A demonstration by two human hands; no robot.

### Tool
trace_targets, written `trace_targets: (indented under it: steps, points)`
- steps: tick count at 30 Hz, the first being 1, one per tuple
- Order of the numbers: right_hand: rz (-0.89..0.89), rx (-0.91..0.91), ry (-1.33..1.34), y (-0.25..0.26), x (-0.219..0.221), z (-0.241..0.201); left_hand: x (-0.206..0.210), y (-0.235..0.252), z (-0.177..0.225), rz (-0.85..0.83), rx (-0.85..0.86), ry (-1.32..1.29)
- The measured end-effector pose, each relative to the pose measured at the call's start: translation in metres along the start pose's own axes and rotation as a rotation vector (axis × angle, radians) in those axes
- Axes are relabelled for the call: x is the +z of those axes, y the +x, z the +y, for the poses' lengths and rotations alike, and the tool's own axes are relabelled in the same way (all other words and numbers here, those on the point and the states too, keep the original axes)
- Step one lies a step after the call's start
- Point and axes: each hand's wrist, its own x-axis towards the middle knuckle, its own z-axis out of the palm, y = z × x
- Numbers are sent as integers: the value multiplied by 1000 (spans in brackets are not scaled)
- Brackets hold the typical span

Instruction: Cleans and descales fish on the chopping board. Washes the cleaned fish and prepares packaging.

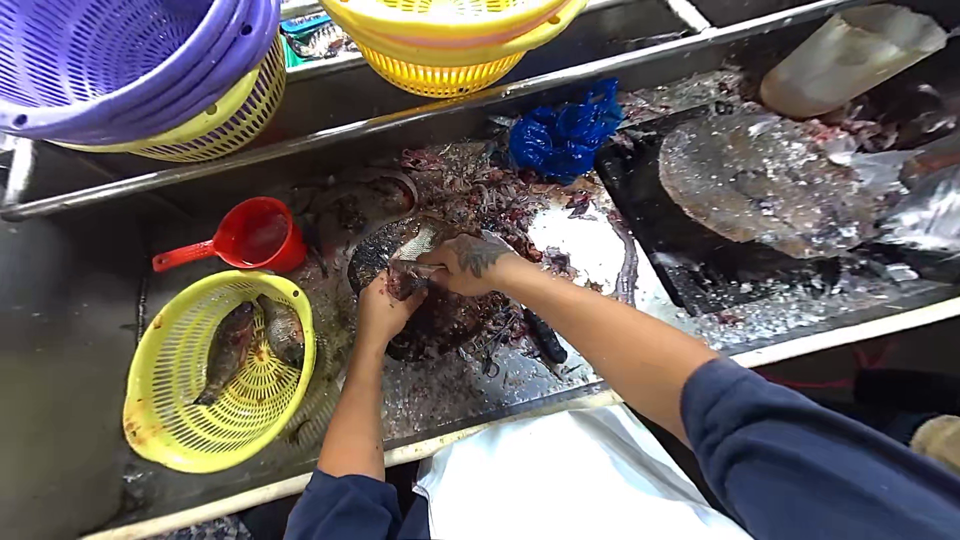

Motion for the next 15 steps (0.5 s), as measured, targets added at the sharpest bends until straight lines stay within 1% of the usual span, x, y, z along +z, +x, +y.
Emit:
trace_targets:
  steps: [1, 3, 4, 5, 6, 7, 8, 9, 11, 12, 13, 15]
  points:
    - [-8, 9, 16, 0, 0, 1, 1, 0, -1, 8, -2, -9]
    - [89, 82, 54, -1, 19, 9, 4, -2, 0, 16, -22, 32]
    - [149, 79, 102, -7, 35, 8, 4, -2, 0, 13, -30, 53]
    - [149, 45, 175, -15, 46, 5, 2, 0, 0, 6, -33, 47]
    - [112, 11, 241, -24, 50, 2, 2, 1, -1, 4, -31, 6]
    - [71, -1, 289, -32, 51, 2, 3, -2, -4, -4, -32, -68]
    - [73, -6, 328, -34, 50, 9, 5, -6, -7, -20, -30, -171]
    - [120, -1, 343, -31, 50, 19, 7, -11, -8, -34, -26, -304]
    - [199, 53, 312, -26, 63, 29, 20, -24, -7, -34, -36, -683]
    - [216, 56, 304, -31, 70, 23, 27, -26, -2, -26, -67, -835]
    - [191, 58, 298, -41, 75, 13, 32, -26, 8, 19, -136, -892]
    - [56, 112, 260, -63, 73, 1, 42, -22, 25, 149, -329, -827]
